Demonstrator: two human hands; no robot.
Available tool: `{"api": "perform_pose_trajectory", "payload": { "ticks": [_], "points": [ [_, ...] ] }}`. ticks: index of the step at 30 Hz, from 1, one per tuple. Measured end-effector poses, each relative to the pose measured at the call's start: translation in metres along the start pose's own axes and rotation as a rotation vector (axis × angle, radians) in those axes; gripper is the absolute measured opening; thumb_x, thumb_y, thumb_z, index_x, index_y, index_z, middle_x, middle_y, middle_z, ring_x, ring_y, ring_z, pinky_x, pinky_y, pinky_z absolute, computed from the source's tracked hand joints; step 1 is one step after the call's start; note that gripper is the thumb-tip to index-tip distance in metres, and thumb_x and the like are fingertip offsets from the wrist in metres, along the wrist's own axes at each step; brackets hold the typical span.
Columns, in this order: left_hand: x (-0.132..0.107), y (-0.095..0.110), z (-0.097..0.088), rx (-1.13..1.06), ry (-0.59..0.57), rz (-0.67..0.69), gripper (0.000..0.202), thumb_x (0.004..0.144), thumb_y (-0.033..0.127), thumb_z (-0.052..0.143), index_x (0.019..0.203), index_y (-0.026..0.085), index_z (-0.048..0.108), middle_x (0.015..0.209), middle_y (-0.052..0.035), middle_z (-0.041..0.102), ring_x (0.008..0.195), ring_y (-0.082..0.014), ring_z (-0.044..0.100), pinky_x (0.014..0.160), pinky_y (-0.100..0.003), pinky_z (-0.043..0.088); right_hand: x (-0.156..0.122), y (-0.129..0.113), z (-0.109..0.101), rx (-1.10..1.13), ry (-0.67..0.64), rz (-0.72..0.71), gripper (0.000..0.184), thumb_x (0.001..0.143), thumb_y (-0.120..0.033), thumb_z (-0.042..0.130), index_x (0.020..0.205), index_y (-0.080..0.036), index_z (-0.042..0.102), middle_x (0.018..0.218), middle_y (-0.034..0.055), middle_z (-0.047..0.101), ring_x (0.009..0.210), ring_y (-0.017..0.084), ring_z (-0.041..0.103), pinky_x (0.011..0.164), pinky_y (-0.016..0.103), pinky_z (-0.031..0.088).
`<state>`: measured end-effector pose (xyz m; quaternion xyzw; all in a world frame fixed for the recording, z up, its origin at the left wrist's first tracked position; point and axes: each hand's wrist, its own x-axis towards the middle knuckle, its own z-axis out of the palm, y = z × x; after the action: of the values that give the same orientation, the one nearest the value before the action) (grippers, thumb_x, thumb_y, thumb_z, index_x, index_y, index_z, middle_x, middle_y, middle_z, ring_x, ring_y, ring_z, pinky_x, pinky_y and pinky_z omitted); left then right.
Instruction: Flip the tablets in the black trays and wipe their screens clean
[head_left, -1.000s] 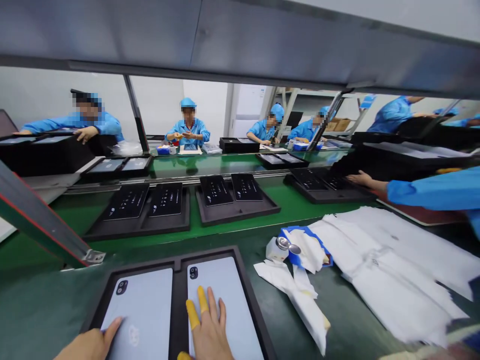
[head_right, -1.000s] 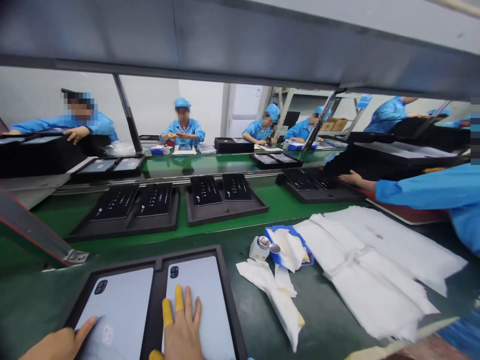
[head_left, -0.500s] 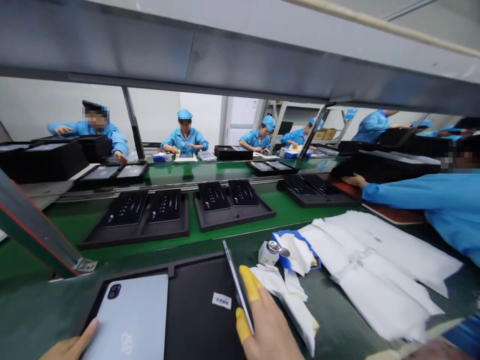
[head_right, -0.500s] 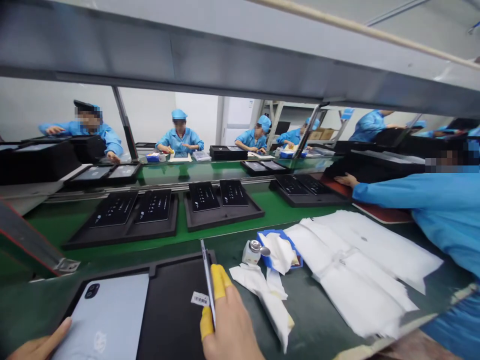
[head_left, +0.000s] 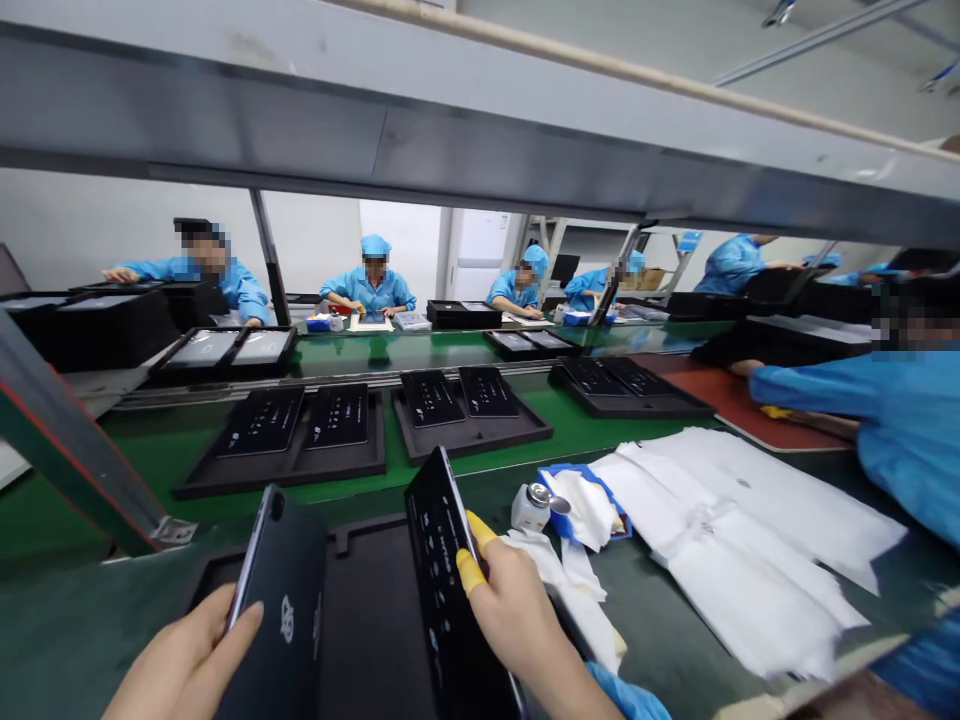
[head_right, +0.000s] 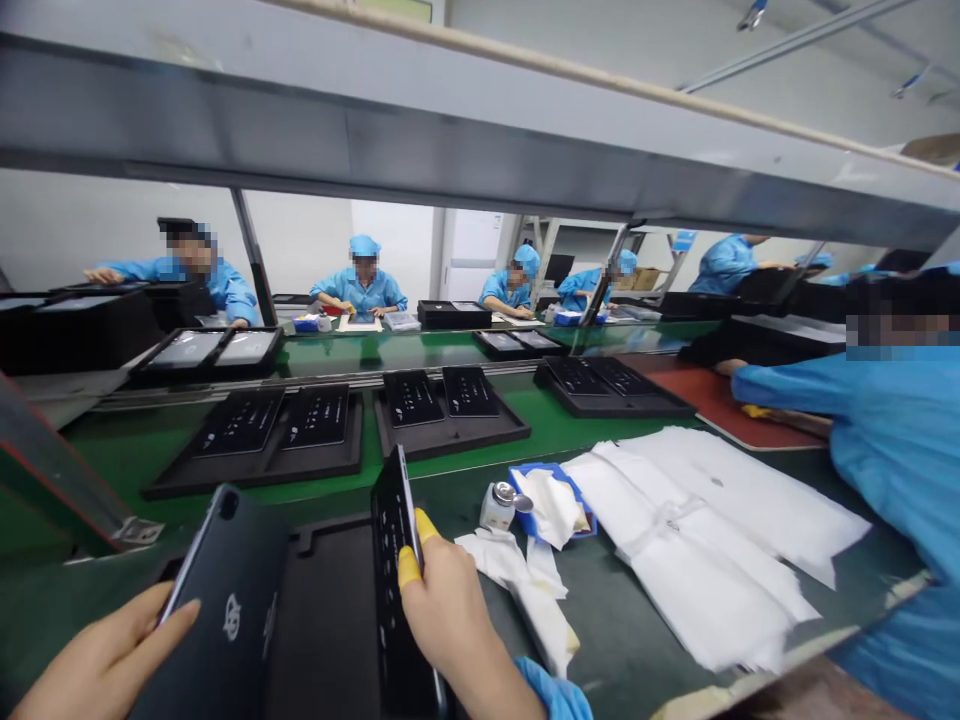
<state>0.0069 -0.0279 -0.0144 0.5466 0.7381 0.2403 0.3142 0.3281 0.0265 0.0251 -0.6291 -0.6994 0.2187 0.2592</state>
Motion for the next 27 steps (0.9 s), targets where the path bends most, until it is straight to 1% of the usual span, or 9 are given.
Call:
{"api": "perform_pose_trajectory", "payload": {
  "ticks": [3,4,6,9,13,16,21,24,27],
  "points": [
    [0.005,0.042,-0.009,0.324,0.055,-0.021,0.040,0.093,0.051,0.023,0.090,0.024,0.053,0.086,-0.0076,0.070,0.087,-0.0294,0.066,0.081,-0.040,0.045,0.012,-0.019,0.011,-0.022,-0.050,-0.048,0.039,0.092,-0.017,0.043,0.125,-0.014,0.063,0.092,0.0077,0.075,0.081,0.022,0.069,0.070,0.027,0.045],
    [0.008,0.052,-0.009,0.357,0.067,-0.027,0.039,0.092,0.049,0.023,0.093,0.024,0.053,0.088,-0.0096,0.069,0.089,-0.0312,0.065,0.080,-0.041,0.043,0.015,-0.025,0.015,-0.042,-0.064,-0.050,0.040,0.092,-0.016,0.043,0.127,-0.013,0.062,0.096,0.0091,0.075,0.085,0.023,0.069,0.073,0.028,0.045],
    [0.014,0.064,-0.004,0.385,0.088,-0.021,0.040,0.091,0.043,0.025,0.111,0.023,0.053,0.090,-0.0110,0.069,0.091,-0.0330,0.064,0.078,-0.041,0.041,0.018,-0.033,0.024,-0.092,-0.100,-0.038,0.041,0.093,-0.017,0.042,0.129,-0.011,0.061,0.102,0.0116,0.074,0.093,0.026,0.069,0.079,0.030,0.046],
    [0.022,0.071,0.005,0.367,0.092,0.014,0.044,0.091,0.041,0.028,0.126,0.025,0.049,0.077,-0.0056,0.066,0.079,-0.0294,0.063,0.071,-0.038,0.037,0.022,-0.038,0.035,-0.172,-0.100,-0.069,0.050,0.093,-0.018,0.045,0.141,-0.008,0.051,0.119,0.0162,0.068,0.111,0.030,0.063,0.093,0.034,0.045],
    [0.039,0.075,0.005,0.330,0.092,0.050,0.037,0.093,0.045,0.029,0.102,0.023,0.056,0.065,-0.0012,0.059,0.067,-0.0228,0.057,0.064,-0.035,0.035,0.036,-0.040,0.043,-0.199,-0.032,-0.075,0.063,0.092,-0.023,0.050,0.150,-0.004,0.035,0.133,0.0206,0.056,0.125,0.031,0.052,0.103,0.035,0.040],
    [0.058,0.078,-0.001,0.321,0.126,0.058,0.037,0.094,0.046,0.032,0.099,0.020,0.058,0.073,-0.0020,0.061,0.070,-0.0196,0.056,0.069,-0.035,0.040,0.052,-0.046,0.044,-0.146,-0.028,-0.012,0.063,0.093,-0.024,0.048,0.151,-0.003,0.032,0.127,0.0189,0.058,0.119,0.030,0.057,0.100,0.033,0.042],
    [0.082,0.081,-0.008,0.340,0.182,0.007,0.046,0.095,0.048,0.041,0.123,0.015,0.054,0.093,-0.0066,0.066,0.090,-0.0216,0.061,0.087,-0.043,0.047,0.071,-0.058,0.046,-0.193,0.006,-0.009,0.067,0.093,-0.027,0.048,0.151,-0.001,0.029,0.127,0.0202,0.058,0.117,0.032,0.057,0.096,0.036,0.044],
    [0.087,0.081,-0.008,0.346,0.185,-0.016,0.048,0.094,0.048,0.045,0.128,0.015,0.052,0.108,-0.0099,0.066,0.102,-0.0236,0.061,0.092,-0.046,0.047,0.077,-0.059,0.047,-0.224,-0.023,-0.008,0.057,0.092,-0.028,0.049,0.143,-0.004,0.044,0.120,0.0207,0.063,0.109,0.032,0.063,0.088,0.036,0.046],
    [0.088,0.083,-0.010,0.353,0.135,0.001,0.037,0.093,0.046,0.048,0.110,0.016,0.061,0.105,-0.0082,0.067,0.096,-0.0212,0.063,0.088,-0.043,0.050,0.083,-0.054,0.044,-0.216,-0.089,-0.027,0.035,0.090,-0.029,0.048,0.116,-0.012,0.066,0.101,0.0169,0.071,0.094,0.032,0.068,0.076,0.036,0.046]
  ]
}}
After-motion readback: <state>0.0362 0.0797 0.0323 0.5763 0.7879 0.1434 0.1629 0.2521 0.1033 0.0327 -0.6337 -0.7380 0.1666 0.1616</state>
